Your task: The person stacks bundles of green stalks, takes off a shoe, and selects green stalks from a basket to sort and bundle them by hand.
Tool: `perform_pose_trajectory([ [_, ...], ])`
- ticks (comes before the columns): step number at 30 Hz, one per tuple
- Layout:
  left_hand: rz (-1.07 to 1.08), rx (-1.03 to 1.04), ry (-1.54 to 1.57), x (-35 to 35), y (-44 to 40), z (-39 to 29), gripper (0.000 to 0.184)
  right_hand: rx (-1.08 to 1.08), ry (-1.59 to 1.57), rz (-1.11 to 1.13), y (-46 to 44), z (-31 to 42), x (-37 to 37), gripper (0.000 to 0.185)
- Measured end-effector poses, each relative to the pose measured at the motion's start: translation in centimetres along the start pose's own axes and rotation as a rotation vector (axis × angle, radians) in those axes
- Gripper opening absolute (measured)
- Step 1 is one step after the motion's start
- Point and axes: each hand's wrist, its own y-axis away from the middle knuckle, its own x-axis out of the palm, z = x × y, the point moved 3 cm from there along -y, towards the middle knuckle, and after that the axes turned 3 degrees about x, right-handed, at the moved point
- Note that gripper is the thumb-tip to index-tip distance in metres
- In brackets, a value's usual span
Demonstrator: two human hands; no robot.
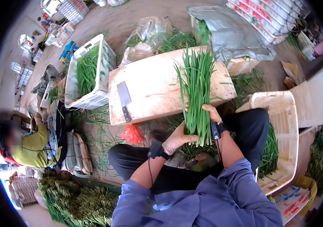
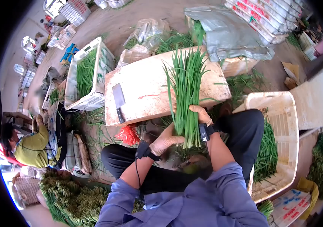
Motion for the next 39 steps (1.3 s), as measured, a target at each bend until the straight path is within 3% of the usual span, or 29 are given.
perform_pose_trajectory([
  [1, -0.067, -0.074, -0.014, -0.1, 0.1, -0.6, 0.097, 0.015, 0.005, 0.0, -1.2, 0.3, 0.1, 0.071],
  [4, -0.144, 0.078, -0.019, -0.8, -0.8, -2.6, 0.095, 0.066, 0.026, -0.015, -4.5, 1.1, 0.8, 0.069],
  [7, -0.292, 0.158, 0.15, -3.3, -1.9, -2.4, 0.095, 0.052, -0.02, 0.161, -8.9, 1.9, 4.3, 0.064],
  [10, -0.396, 0.209, 0.135, -5.8, -2.4, -3.1, 0.077, 0.086, 0.217, 0.006, -12.6, 2.7, 2.8, 0.054],
  [12, -0.476, 0.123, 0.136, -7.6, -3.2, -2.3, 0.057, 0.34, 0.24, -0.197, -14.4, 2.7, 0.2, 0.044],
  [13, -0.492, 0.1, 0.136, -9.0, -3.8, -1.5, 0.055, 0.276, 0.482, -0.407, -14.2, 3.2, 1.4, 0.05],
  [14, -0.477, 0.068, 0.051, -11.1, -4.5, -0.1, 0.057, 0.107, 0.728, -0.446, -14.6, 3.2, 0.6, 0.054],
  [15, -0.575, 0.026, 0.172, -11.5, -4.4, 0.6, 0.06, -0.063, 0.975, -0.468, -15.2, 3.1, -0.9, 0.058],
  [17, -0.552, -0.102, 0.195, -12.2, -4.3, 0.4, 0.066, -0.087, 0.972, -0.561, -15.8, 3.1, -3.1, 0.062],
  [18, -0.531, -0.097, 0.218, -12.3, -4.2, 0.4, 0.067, -0.065, 1.118, -0.651, -14.8, 3.8, -1.0, 0.065],
  [21, -0.506, -0.069, 0.304, -12.2, -3.7, 0.7, 0.07, -0.154, 1.209, -0.545, -14.1, 4.2, -1.3, 0.068],
  [25, -0.56, -0.147, 0.537, -13.7, -3.8, 2.3, 0.058, -0.29, 1.537, -0.753, -12.1, 4.3, 0.3, 0.068],
  [26, -0.542, -0.136, 0.566, -13.9, -3.8, 2.7, 0.055, -0.406, 1.593, -0.727, -11.0, 4.2, 2.0, 0.06],
  [29, -0.566, -0.155, 0.578, -14.0, -4.0, 3.3, 0.051, 0.046, 1.772, -0.656, -9.3, 3.4, 8.2, 0.045],
  [31, -0.575, -0.172, 0.629, -14.1, -4.1, 3.4, 0.053, -0.018, 1.881, -0.524, -8.9, 1.2, 6.6, 0.034],
  [33, -0.597, -0.179, 0.605, -13.9, -4.3, 3.2, 0.054, 0.008, 1.982, -0.565, -8.4, 0.1, 5.4, 0.033],
  [36, -0.587, -0.167, 0.575, -13.3, -4.0, 2.3, 0.055, 0.195, 1.857, -0.528, -8.5, -1.0, 5.2, 0.03],
  [39, -0.6, -0.084, 0.353, -12.1, -3.5, 0.7, 0.053, 0.062, 1.924, -0.51, -8.7, -1.8, 5.0, 0.03],
])
